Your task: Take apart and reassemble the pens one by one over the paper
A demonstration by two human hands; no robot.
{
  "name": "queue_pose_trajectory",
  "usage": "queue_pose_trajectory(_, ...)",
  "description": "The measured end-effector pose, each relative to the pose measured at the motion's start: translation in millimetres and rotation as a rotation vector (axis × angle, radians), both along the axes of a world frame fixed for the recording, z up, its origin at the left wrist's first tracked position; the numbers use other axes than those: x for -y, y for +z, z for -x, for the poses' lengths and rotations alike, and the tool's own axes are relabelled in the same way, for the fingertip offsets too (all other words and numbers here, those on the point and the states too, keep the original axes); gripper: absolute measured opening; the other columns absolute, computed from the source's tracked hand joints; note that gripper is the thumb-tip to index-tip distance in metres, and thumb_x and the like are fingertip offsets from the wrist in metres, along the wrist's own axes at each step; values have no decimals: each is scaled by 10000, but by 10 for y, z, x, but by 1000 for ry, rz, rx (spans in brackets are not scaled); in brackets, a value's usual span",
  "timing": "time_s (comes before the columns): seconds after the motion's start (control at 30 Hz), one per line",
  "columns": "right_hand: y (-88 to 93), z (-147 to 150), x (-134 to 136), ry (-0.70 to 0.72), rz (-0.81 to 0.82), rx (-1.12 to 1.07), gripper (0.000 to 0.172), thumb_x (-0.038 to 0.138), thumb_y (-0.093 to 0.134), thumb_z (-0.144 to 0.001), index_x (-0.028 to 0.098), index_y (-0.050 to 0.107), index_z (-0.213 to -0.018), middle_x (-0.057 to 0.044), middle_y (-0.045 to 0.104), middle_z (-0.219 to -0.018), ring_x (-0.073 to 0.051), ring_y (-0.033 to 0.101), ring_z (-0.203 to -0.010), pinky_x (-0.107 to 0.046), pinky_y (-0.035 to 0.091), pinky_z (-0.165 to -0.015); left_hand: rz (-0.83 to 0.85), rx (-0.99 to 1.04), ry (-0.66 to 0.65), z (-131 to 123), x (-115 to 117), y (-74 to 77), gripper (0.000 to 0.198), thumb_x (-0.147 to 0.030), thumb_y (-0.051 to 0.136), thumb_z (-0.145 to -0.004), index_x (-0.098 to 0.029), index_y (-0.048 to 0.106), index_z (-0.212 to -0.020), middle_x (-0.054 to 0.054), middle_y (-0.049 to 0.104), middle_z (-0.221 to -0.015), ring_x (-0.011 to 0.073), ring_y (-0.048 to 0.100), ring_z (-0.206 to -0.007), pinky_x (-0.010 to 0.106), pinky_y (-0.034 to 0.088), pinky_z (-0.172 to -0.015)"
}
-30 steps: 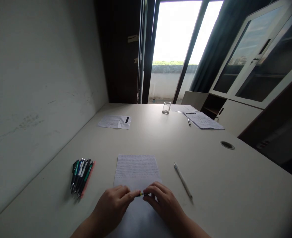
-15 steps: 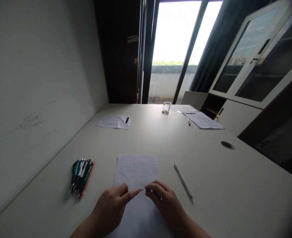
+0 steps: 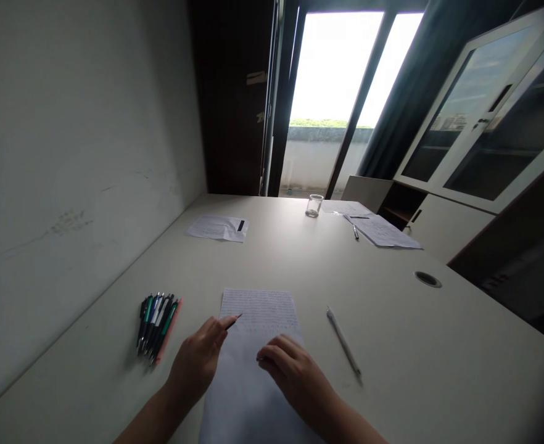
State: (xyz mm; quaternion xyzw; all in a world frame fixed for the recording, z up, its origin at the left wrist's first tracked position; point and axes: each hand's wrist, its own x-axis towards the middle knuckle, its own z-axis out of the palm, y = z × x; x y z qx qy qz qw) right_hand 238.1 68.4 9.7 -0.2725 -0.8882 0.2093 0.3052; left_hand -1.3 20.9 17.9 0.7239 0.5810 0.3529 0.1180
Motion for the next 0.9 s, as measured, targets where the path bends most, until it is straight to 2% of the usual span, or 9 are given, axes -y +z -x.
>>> queue_pose_trajectory(0.2,91,364,-41,119,-180,351,74,150,689,-915,180,633,-877,-21,653,-870,-199,592,-827,-296,491,-748,34,38,40,107,-42,-55,394,-164,393,-1002,-302,523,-1347,34,672,-1078,166,681,-918,250,541,-857)
queue_pose_trajectory(0.4,189,549,-52,164,-285,496,87,167,672,-926,172,632,-850,-27,641,-879,-210,571,-832,-311,473,-716,59,44,73,155,-68,-81,405,-156,400,-993,-310,540,-1341,33,680,-1091,174,684,-944,269,535,-895)
queue_pose_trajectory(0.63,136,577,-91,177,-231,501,76,176,660,-939,184,645,-865,-23,641,-903,-202,575,-853,-302,460,-721,64,47,84,142,-72,-102,413,-158,411,-987,-320,552,-1338,28,689,-1076,175,682,-956,267,535,-905)
queue_pose_trajectory(0.9,96,504,-188,148,-147,366,109,238,768,-863,182,675,-876,-33,678,-874,-223,628,-865,-315,505,-759,43,61,49,125,-61,-65,400,-150,414,-985,-298,560,-1327,40,693,-1068,176,682,-943,273,547,-870)
